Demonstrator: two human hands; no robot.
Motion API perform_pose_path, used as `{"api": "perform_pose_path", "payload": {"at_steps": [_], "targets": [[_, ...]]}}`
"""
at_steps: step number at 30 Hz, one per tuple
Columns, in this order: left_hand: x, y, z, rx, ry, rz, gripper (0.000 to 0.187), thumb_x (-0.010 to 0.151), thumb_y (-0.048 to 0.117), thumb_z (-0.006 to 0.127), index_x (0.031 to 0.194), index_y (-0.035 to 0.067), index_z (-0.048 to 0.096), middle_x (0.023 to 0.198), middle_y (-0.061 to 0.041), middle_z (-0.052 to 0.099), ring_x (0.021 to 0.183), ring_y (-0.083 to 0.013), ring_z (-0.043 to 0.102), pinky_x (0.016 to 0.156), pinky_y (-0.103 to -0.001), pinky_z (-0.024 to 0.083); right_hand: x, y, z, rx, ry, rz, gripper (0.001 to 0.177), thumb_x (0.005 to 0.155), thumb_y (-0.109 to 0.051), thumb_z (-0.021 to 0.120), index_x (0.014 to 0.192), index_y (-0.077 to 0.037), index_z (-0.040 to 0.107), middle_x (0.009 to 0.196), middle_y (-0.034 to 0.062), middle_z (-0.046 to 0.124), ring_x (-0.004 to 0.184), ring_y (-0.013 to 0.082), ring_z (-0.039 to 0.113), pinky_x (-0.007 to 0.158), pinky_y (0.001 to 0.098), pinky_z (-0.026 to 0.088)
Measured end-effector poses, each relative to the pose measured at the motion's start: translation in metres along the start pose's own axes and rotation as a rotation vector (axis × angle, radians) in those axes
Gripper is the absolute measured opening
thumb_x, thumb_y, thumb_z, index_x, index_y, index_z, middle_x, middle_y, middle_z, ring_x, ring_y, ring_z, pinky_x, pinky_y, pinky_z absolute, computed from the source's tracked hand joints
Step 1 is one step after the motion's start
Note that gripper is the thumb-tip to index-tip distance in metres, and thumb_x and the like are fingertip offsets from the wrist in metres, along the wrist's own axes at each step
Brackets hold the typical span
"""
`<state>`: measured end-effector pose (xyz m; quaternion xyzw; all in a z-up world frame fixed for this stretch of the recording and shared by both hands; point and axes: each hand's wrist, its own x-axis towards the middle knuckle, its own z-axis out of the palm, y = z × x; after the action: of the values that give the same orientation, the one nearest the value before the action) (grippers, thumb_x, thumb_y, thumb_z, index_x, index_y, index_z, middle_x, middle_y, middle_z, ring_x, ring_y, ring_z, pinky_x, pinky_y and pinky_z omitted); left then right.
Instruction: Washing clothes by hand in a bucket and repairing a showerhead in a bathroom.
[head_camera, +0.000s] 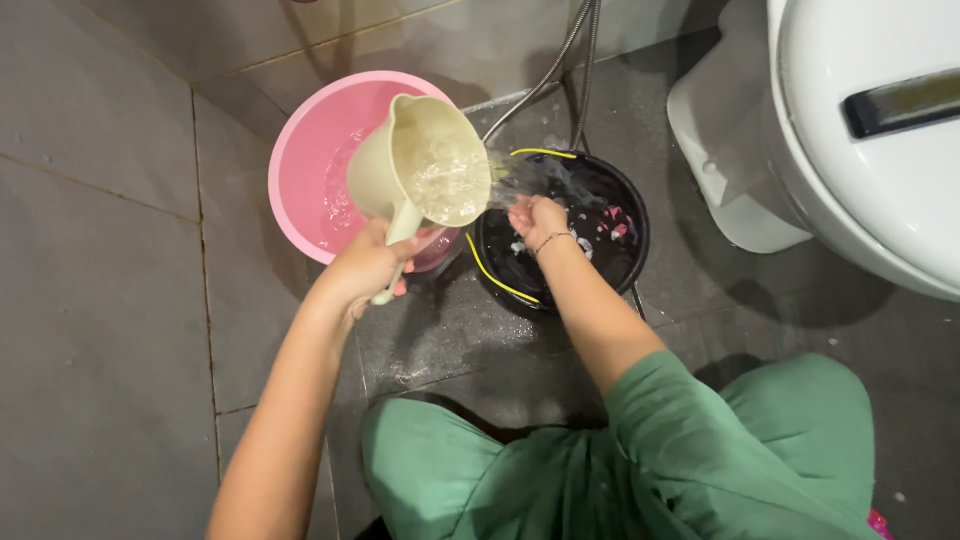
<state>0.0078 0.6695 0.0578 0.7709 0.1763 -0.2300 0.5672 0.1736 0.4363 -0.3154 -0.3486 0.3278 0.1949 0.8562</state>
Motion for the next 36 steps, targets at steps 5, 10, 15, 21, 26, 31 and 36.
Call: {"api": "perform_pose_path", "payload": {"at_steps": [5, 10, 15, 21, 26, 31, 36], "targets": [[0.001, 0.003, 0.007, 0.144, 0.039, 0.019, 0.029, 0.096, 0.016, 0.061, 0.118, -0.001, 0.055, 0.081, -0.007, 0.060, 0.051, -0.0120, 0.053, 0.042, -0.029, 0.046, 0.025, -0.002, 0.001, 0.072, -0.123, 0.023, 0.021, 0.104, -0.014, 0.047, 0.097, -0.005, 0.064, 0.073, 0.0097, 0.065, 0.055, 0.0211, 0.058, 0.052, 0.0365, 0.051], [-0.021, 0.025, 0.022, 0.337, 0.056, 0.063, 0.035, 0.093, 0.016, 0.062, 0.122, 0.000, 0.052, 0.077, -0.013, 0.062, 0.051, -0.0178, 0.056, 0.043, -0.034, 0.048, -0.013, -0.025, 0.008, 0.051, -0.161, 0.117, 0.023, 0.102, -0.019, 0.045, 0.090, -0.005, 0.060, 0.071, 0.0115, 0.061, 0.055, 0.0258, 0.059, 0.053, 0.0391, 0.051], [-0.004, -0.007, 0.031, 0.706, 0.134, 0.283, 0.040, 0.095, 0.022, 0.065, 0.121, -0.005, 0.052, 0.100, -0.031, 0.069, 0.098, -0.0445, 0.069, 0.085, -0.052, 0.052, -0.030, -0.037, -0.011, 0.172, -0.062, 0.225, 0.011, 0.103, -0.014, 0.054, 0.105, -0.006, 0.061, 0.085, 0.0066, 0.067, 0.072, 0.0224, 0.066, 0.065, 0.0397, 0.058], [-0.019, 0.005, 0.060, 0.826, 0.164, 0.233, 0.042, 0.095, 0.024, 0.062, 0.124, -0.004, 0.048, 0.106, -0.031, 0.068, 0.102, -0.0485, 0.065, 0.088, -0.056, 0.050, -0.122, -0.074, -0.007, -0.171, -0.032, -0.061, 0.021, 0.102, -0.012, 0.048, 0.116, -0.006, 0.062, 0.092, 0.0081, 0.069, 0.081, 0.0205, 0.071, 0.076, 0.0368, 0.062], [-0.015, -0.008, 0.055, 0.869, 0.250, 0.241, 0.031, 0.098, 0.024, 0.058, 0.115, -0.001, 0.050, 0.095, -0.028, 0.071, 0.090, -0.0475, 0.068, 0.080, -0.058, 0.052, -0.147, -0.092, -0.044, -0.756, 0.007, -0.722, 0.016, 0.100, -0.003, 0.059, 0.114, -0.002, 0.066, 0.098, 0.0091, 0.074, 0.085, 0.0199, 0.072, 0.076, 0.0335, 0.058], [0.007, -0.033, 0.020, 0.899, 0.445, 0.302, 0.024, 0.100, 0.019, 0.054, 0.114, 0.000, 0.049, 0.091, -0.028, 0.070, 0.079, -0.0476, 0.070, 0.072, -0.058, 0.054, -0.201, -0.099, -0.060, -1.249, 0.086, -1.120, 0.016, 0.098, -0.005, 0.065, 0.112, -0.001, 0.070, 0.106, 0.0140, 0.072, 0.092, 0.0277, 0.072, 0.082, 0.0376, 0.057], [0.065, -0.085, -0.028, 0.875, 0.533, 0.177, 0.038, 0.096, 0.031, 0.064, 0.114, -0.001, 0.055, 0.094, -0.028, 0.070, 0.091, -0.0490, 0.068, 0.078, -0.060, 0.052, -0.239, -0.092, -0.072, -1.773, -0.176, -1.332, 0.061, 0.086, -0.027, 0.079, 0.138, -0.005, 0.057, 0.144, 0.0235, 0.055, 0.135, 0.0441, 0.047, 0.110, 0.0535, 0.039]]}}
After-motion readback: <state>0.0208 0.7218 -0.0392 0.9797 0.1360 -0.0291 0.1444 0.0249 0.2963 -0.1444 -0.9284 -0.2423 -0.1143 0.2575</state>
